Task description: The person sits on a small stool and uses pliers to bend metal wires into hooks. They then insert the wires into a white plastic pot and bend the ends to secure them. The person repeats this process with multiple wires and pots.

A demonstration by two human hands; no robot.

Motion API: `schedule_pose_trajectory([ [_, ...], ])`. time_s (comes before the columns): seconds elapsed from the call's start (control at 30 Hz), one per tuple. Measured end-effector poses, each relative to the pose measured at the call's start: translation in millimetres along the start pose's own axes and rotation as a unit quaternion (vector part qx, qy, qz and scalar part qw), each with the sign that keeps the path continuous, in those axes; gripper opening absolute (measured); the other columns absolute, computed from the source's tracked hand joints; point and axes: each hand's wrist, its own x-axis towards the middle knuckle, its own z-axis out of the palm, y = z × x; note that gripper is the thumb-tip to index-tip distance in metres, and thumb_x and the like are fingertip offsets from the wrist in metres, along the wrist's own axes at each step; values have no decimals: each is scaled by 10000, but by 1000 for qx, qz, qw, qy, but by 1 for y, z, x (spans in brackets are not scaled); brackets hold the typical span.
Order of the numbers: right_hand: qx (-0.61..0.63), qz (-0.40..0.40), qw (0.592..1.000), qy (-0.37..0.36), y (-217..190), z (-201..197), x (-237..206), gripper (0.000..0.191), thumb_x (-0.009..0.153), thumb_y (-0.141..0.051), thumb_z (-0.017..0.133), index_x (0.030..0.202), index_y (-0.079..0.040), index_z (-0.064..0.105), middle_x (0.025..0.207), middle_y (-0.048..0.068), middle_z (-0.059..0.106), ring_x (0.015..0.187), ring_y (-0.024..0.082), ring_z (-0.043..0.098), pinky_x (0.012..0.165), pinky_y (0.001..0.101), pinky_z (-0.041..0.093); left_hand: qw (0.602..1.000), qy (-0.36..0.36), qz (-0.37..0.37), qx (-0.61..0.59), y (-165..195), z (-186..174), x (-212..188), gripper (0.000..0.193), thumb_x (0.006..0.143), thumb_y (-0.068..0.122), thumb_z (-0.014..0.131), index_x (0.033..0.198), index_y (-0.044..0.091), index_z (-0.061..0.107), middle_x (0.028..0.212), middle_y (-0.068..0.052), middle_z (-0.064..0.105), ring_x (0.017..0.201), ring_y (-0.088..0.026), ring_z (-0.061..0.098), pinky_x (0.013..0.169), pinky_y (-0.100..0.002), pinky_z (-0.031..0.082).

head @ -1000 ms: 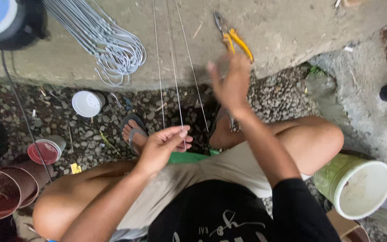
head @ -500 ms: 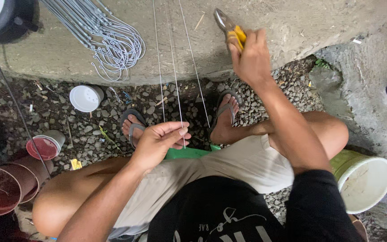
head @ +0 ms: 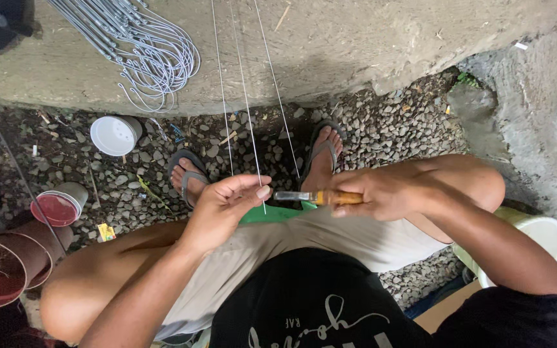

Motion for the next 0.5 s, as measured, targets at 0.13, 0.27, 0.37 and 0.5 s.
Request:
schedule_pose_trajectory([
  [0.13,22,53,996,-67,-7,0,8,233,909,-340,659,1076,-177,672,878,-52,603,690,126,546,651,332,502,1000,-1,-29,11,8,2,-2,360,938,133,712,1277,12,694,1064,-67,775,971,-115,722,874,-280,592],
  [0.27,-14,-50,998,-42,-7,-4,12,247,930,-325,707,940,-83,661,813,-13,536,688,136,528,629,367,456,999,0,-36,35,14,4,-3,355,947,161,703,1274,24,701,1009,-60,767,933,-112,730,814,-274,599],
  [0.37,-14,-73,996,-40,-6,-4,12,259,929,-315,719,900,-65,658,812,-12,535,681,142,524,618,367,450,998,-1,-40,37,16,4,-4,354,947,166,702,1274,29,704,992,-56,770,911,-109,729,789,-268,596],
  [0.5,-2,-81,996,-28,-5,-3,13,262,911,-311,720,926,-56,661,821,-14,547,655,149,524,593,374,442,999,0,-43,31,18,6,-4,353,944,166,705,1270,31,705,997,-57,775,907,-111,733,781,-271,599],
])
